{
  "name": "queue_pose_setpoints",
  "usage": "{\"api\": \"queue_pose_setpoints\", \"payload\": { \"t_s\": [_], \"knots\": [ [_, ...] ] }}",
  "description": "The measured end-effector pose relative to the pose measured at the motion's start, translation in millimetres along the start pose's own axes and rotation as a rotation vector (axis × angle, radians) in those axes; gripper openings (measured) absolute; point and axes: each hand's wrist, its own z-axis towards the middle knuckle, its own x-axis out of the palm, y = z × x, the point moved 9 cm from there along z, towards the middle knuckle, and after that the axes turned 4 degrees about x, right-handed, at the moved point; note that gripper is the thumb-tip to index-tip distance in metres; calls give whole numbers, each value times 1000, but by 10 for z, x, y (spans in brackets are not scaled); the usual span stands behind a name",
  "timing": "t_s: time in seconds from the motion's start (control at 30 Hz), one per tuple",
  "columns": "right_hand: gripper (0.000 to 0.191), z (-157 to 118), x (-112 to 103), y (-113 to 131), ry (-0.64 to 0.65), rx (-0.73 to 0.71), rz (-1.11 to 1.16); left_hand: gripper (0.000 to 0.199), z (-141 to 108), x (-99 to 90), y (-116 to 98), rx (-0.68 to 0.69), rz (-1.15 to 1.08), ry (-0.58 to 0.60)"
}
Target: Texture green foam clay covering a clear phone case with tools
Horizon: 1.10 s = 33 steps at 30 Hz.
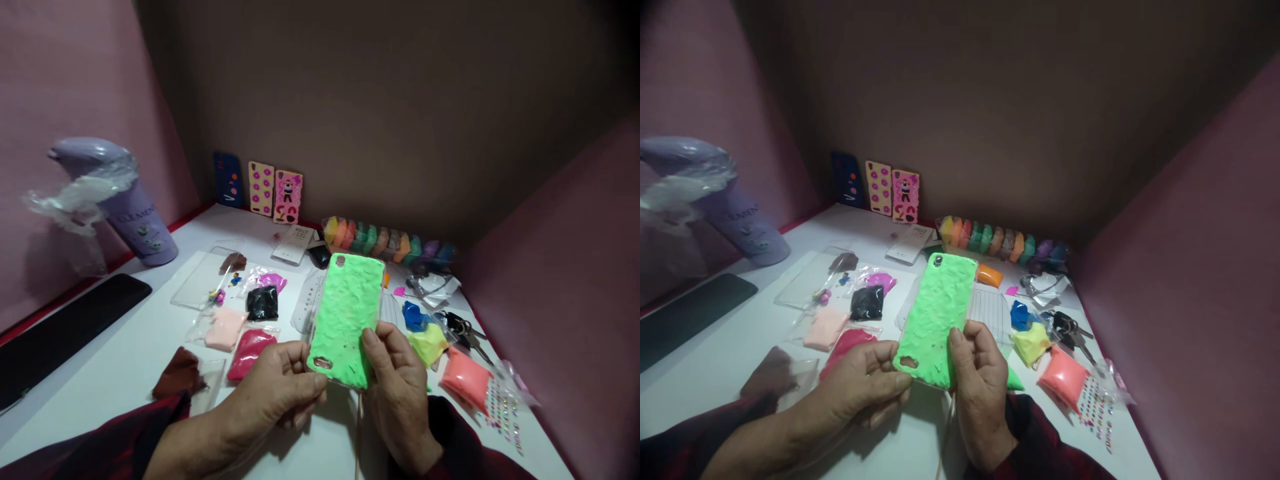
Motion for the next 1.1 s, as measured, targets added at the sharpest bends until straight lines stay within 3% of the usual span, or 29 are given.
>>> {"api": "queue_pose_setpoints", "payload": {
  "t_s": [0.57, 0.83, 1.1],
  "knots": [
    [14, -10, 8, -5, 17, 10, 8, 25, -16, -22, -9, -15, -27, -27],
    [13, -23, 66, -27, 63, 25, -19, 28, 21, 0, -4, -7, -77, 35],
    [14, -66, 61, 0, 70, -21, -109, 17, 9, -8, -9, -8, -54, -3]
  ]
}}
